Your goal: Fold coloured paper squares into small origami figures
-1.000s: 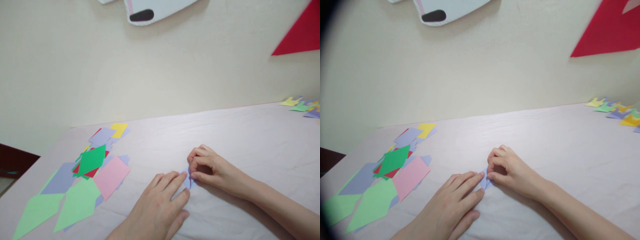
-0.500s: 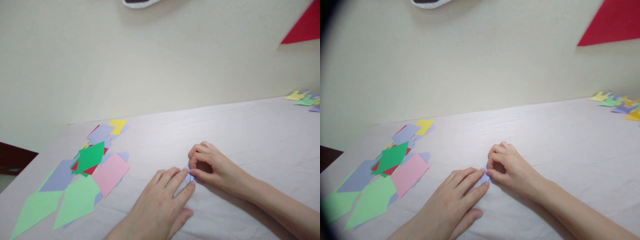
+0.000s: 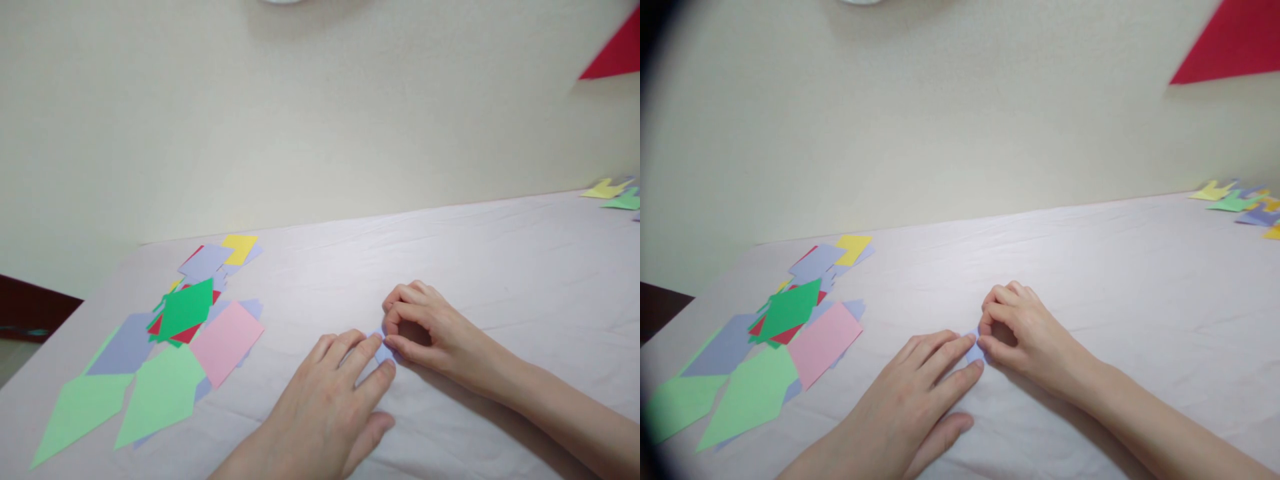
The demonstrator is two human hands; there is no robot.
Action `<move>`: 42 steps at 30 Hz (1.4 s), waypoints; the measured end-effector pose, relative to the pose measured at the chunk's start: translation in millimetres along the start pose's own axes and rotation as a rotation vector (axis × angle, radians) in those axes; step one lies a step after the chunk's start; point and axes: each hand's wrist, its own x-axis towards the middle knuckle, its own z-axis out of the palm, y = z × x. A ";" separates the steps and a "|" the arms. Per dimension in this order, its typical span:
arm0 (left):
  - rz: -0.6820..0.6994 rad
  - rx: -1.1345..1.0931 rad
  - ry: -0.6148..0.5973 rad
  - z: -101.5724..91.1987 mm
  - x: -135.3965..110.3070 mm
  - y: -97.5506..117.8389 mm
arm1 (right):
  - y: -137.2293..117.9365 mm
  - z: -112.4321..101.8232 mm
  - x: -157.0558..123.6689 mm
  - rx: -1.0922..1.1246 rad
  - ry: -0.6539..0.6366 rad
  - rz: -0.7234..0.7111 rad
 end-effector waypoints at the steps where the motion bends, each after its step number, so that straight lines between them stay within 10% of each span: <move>1: -0.002 -0.003 -0.003 0.2 0.1 0.0 | 0.0 0.4 0.1 -0.002 0.000 0.002; 42: -0.053 -0.050 0.010 -2.6 3.1 5.6 | -5.1 -5.1 -8.6 0.075 0.007 0.029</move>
